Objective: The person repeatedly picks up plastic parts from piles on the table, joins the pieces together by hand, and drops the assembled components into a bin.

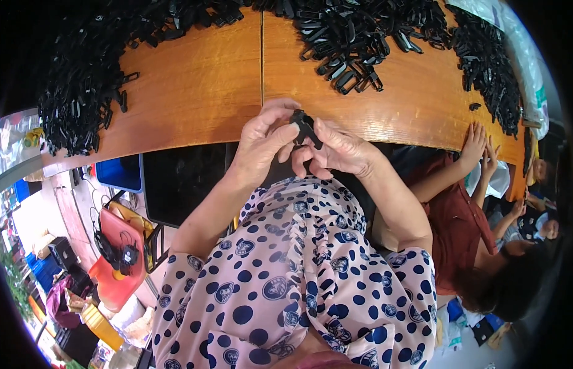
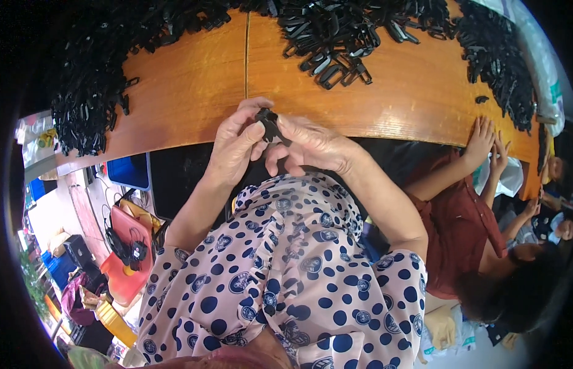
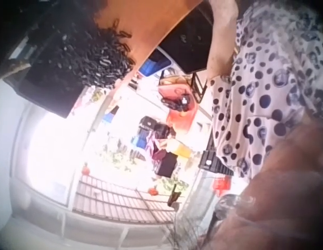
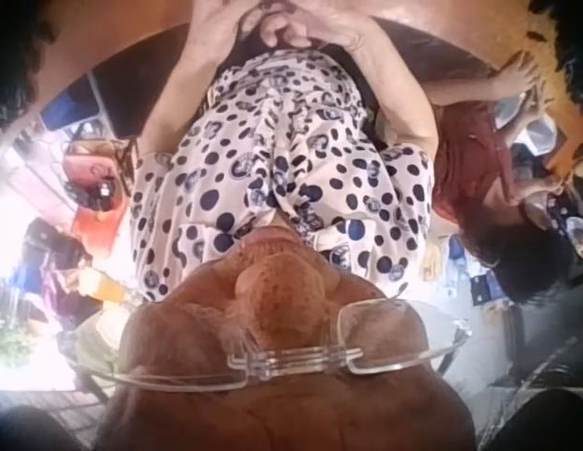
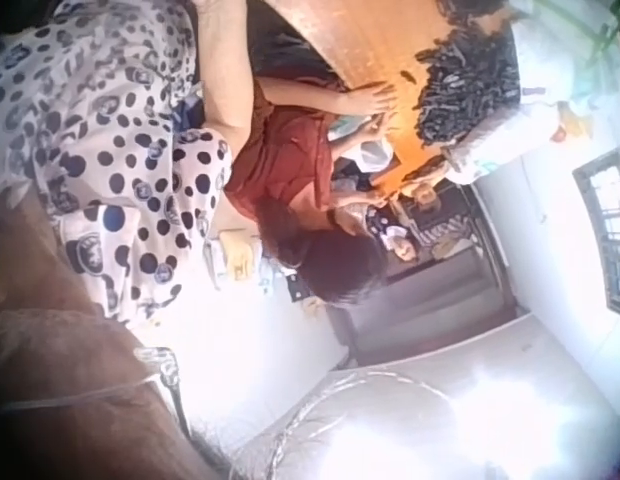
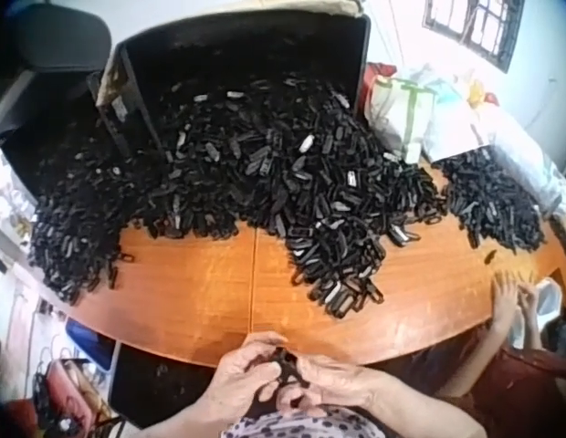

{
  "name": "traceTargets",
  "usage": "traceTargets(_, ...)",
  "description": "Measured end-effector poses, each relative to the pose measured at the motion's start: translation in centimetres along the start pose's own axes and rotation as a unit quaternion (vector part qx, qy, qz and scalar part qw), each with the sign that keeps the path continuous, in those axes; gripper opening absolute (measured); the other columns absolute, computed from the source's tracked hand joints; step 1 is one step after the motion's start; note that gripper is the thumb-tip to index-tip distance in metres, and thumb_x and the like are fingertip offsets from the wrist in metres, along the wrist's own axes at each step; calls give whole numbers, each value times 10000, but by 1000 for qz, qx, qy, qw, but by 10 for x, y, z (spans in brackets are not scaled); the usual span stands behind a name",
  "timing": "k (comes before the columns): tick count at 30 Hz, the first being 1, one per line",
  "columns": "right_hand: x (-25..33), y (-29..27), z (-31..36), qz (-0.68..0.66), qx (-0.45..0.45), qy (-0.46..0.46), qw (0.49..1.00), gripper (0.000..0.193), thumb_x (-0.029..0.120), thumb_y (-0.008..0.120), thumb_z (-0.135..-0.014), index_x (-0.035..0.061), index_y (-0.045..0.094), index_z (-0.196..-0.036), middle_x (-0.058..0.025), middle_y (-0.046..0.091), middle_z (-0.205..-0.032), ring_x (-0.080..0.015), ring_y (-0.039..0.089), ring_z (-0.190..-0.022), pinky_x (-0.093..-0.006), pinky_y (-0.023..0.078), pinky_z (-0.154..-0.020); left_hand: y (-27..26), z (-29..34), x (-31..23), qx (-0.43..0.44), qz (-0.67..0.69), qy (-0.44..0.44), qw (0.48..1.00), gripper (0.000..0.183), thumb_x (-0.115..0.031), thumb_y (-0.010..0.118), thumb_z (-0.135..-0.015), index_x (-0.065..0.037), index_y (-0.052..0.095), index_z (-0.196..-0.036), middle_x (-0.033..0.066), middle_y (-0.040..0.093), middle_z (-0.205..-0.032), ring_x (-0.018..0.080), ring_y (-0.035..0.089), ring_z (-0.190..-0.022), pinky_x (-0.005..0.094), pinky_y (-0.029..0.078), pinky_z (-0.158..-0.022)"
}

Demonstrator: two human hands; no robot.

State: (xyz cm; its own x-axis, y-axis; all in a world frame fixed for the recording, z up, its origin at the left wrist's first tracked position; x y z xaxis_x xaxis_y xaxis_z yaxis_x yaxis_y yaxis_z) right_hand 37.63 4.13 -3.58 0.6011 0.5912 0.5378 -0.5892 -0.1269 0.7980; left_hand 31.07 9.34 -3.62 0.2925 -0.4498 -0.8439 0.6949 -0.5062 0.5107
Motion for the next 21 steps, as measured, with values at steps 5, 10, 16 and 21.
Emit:
traceTargets(5,-3,-18,-13,13,-81,-57,995,397,434,510,-923,46,593,-938,-76,621,-782,-144,589,-673,-194,407,-470,-3,-4,10,-32,48,-38,998,222,-129,570,-909,-7,573,-1094,49,567,-939,83,527,-588,202,455,-563)
traceTargets(10,-7,-17,-23,79,-135,-36,987,338,360,545,-922,34,575,-1007,-61,606,-823,-102,570,-660,-191,426,-506,-19,-1,9,-31,35,-71,996,259,-187,503,-950,6,532,-1120,102,604,-1023,92,536,-585,215,484,-527)
traceTargets(16,91,-60,66,646,-419,-142,622,445,120,699,-778,46,497,-1168,-101,561,-1033,-212,593,-837,-303,499,-700,-104,-34,-52,-174,-101,52,978,81,-61,484,-903,-19,509,-967,117,592,-957,183,585,-846,306,473,-776)
traceTargets(21,117,-46,57,865,-320,-111,370,378,78,678,-755,72,546,-1109,-118,530,-1045,-299,572,-878,-357,509,-680,-199,-65,-136,-286,-576,192,741,209,-80,554,-850,-75,540,-1059,90,577,-911,230,607,-752,344,484,-666)
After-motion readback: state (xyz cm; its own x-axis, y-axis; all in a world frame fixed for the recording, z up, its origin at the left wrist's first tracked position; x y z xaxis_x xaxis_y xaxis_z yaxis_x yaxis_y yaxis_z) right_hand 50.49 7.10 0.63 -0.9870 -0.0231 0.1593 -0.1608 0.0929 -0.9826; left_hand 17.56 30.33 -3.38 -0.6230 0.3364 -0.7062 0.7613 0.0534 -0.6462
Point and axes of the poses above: each hand's wrist, its own z-axis away from the middle knuckle, its own y-axis out of the palm, x = y × z, the point moved 9 cm from there along -z, towards the middle knuckle
